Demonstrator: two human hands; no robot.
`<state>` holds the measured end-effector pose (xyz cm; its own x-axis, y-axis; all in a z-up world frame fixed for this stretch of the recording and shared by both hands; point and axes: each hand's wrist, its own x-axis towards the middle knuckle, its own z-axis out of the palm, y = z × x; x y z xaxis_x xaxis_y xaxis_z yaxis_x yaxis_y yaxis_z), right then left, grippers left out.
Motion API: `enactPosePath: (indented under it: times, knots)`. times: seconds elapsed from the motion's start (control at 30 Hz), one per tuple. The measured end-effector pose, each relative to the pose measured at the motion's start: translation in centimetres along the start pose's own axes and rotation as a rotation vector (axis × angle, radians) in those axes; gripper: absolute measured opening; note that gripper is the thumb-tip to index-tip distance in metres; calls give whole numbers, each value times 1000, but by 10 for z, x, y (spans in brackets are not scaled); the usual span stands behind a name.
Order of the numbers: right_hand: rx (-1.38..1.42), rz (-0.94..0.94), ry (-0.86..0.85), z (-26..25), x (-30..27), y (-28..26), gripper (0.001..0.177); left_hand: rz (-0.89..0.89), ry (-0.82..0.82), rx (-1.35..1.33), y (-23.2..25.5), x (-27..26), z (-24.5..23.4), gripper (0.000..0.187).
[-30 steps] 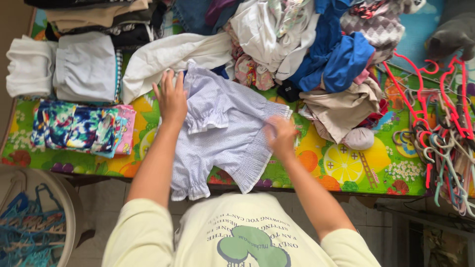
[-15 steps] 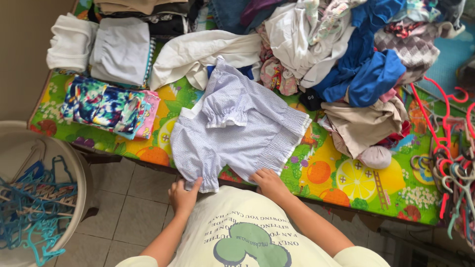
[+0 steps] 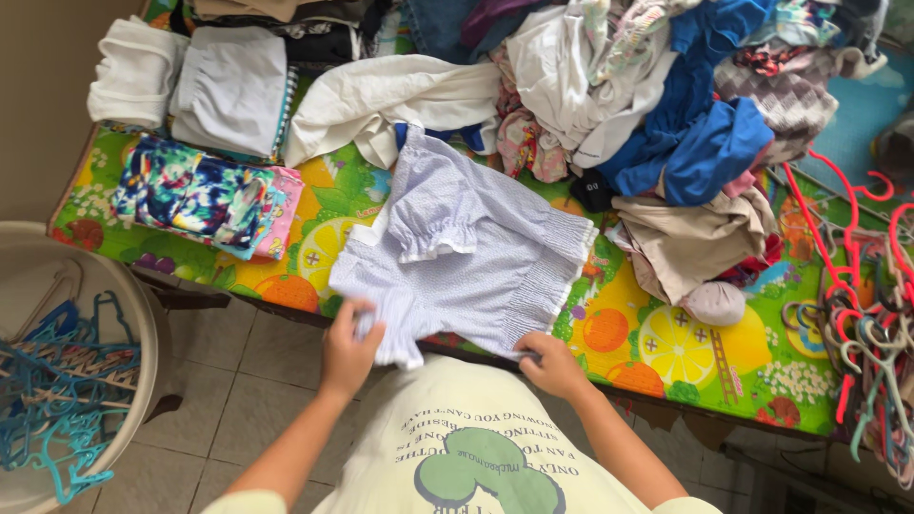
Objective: The person folds a blue patterned garment and a white shirt by hand on a table, smoothing the fabric and aligning the edges before placing them into stacks of folded laundry.
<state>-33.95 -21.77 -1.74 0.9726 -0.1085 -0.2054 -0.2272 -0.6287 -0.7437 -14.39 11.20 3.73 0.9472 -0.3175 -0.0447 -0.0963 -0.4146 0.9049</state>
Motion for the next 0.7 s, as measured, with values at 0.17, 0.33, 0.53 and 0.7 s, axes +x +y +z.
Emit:
enactPosePath:
  times: [0.17,0.33,0.53,0.7]
  knots:
    - [655,219,367,12,12,62,16,180,-44,-218,40,127,54,36]
    - [1023,442,620,-5,36,73,28,108,-194,-298,77,217,87,53]
    - [1023,502,641,4,37,43,57,247,81,297,16,216,54,62]
    - [816,243,525,29,24,61,45,78,-10,532,-41,199,44,63]
